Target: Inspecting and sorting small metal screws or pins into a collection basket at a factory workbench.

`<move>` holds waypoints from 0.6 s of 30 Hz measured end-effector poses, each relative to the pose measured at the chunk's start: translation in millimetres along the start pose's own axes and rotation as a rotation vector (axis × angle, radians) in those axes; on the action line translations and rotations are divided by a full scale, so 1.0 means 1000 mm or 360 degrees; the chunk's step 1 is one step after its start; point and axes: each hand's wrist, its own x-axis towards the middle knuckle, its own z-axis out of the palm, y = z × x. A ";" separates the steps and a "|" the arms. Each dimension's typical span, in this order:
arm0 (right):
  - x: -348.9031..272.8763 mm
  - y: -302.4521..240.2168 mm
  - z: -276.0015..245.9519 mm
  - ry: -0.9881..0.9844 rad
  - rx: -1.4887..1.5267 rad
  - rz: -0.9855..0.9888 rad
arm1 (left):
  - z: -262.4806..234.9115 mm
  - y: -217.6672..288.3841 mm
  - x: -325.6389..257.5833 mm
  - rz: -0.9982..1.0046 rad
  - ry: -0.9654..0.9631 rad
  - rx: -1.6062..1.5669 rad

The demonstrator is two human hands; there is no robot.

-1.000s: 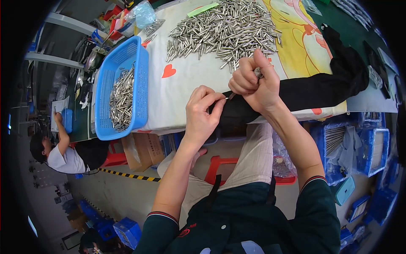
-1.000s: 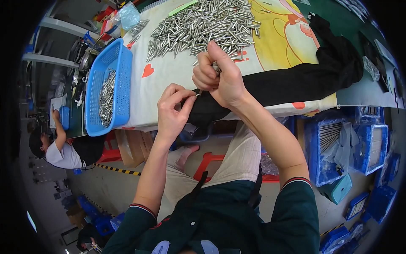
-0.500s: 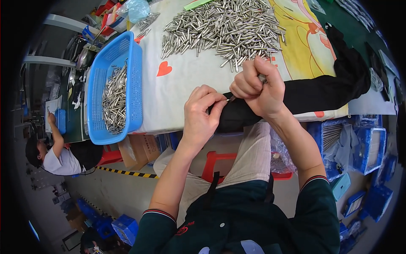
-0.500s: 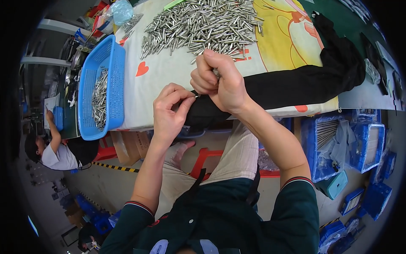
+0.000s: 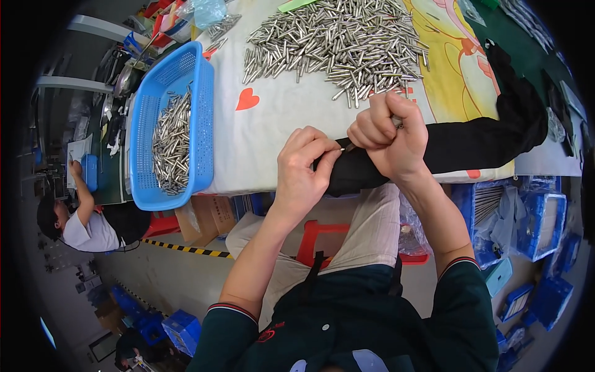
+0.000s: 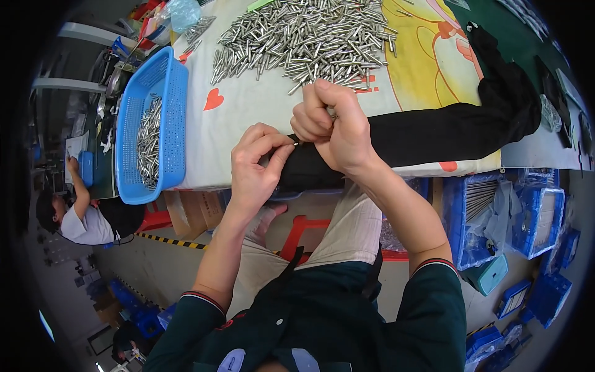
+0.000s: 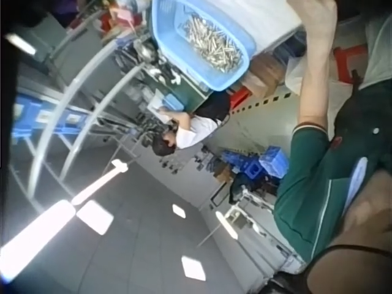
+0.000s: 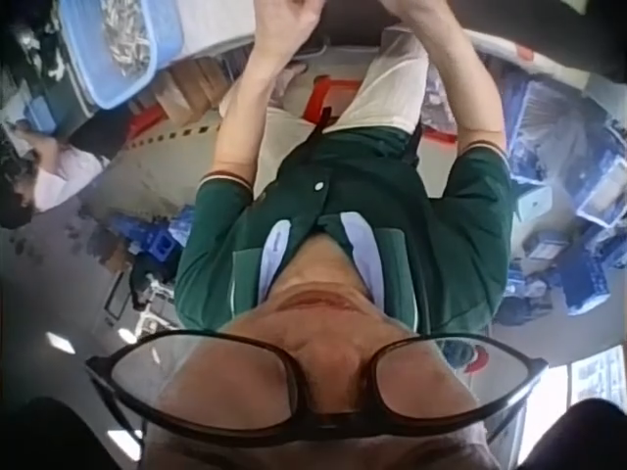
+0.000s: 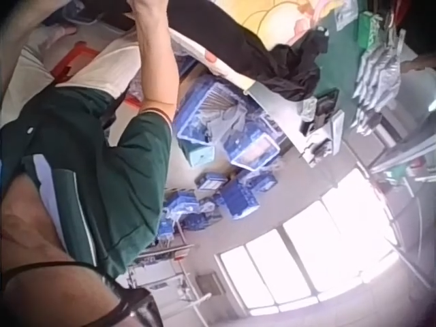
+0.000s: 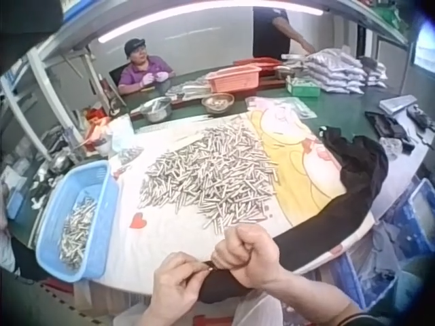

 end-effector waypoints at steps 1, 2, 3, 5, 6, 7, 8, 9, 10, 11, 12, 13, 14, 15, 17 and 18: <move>0.000 0.000 0.000 -0.0004 0.0066 -0.0013 | 0.000 0.000 0.000 -0.0017 0.0004 0.0002; 0.001 -0.001 -0.001 -0.0007 0.0132 -0.0027 | 0.000 -0.001 0.001 -0.0005 -0.0003 0.0007; 0.001 -0.003 0.000 -0.0021 0.0126 -0.0062 | 0.000 0.000 0.000 -0.0037 0.0003 -0.0006; 0.001 -0.006 -0.001 -0.0012 0.0113 -0.0084 | 0.001 0.001 -0.001 -0.0063 -0.0001 -0.0016; 0.001 -0.007 -0.001 -0.0013 0.0096 -0.0094 | 0.001 0.001 0.000 -0.0078 -0.0004 -0.0026; 0.000 -0.006 -0.002 -0.0014 0.0101 -0.0100 | 0.002 0.002 0.000 -0.0093 -0.0008 -0.0038; -0.001 -0.004 -0.004 -0.0030 0.0107 -0.0068 | 0.002 0.002 0.000 -0.0089 -0.0011 -0.0033; -0.001 -0.004 -0.005 -0.0045 0.0112 -0.0036 | 0.002 0.001 -0.001 -0.0098 -0.0008 -0.0030; -0.001 -0.004 -0.004 -0.0039 0.0105 -0.0028 | 0.002 0.001 -0.001 -0.0107 -0.0005 -0.0027; -0.001 -0.004 -0.003 -0.0040 0.0107 -0.0034 | 0.002 0.001 -0.001 -0.0103 -0.0007 -0.0025; 0.000 -0.003 -0.001 -0.0024 0.0068 -0.0028 | 0.002 0.001 -0.001 -0.0105 -0.0007 -0.0028; 0.000 -0.003 -0.001 -0.0008 0.0030 -0.0021 | 0.001 0.001 -0.001 -0.0108 -0.0006 -0.0031; 0.000 -0.002 -0.001 -0.0008 0.0033 -0.0024 | 0.001 0.000 -0.002 -0.0107 -0.0010 -0.0028; 0.000 -0.002 -0.002 -0.0031 0.0067 -0.0021 | 0.002 -0.001 -0.002 -0.0109 -0.0009 -0.0038; 0.000 -0.002 -0.003 -0.0049 0.0098 -0.0020 | 0.003 -0.001 -0.002 -0.0109 -0.0013 -0.0051; 0.000 -0.002 -0.003 -0.0059 0.0089 -0.0017 | 0.003 0.000 -0.002 -0.0117 -0.0014 -0.0046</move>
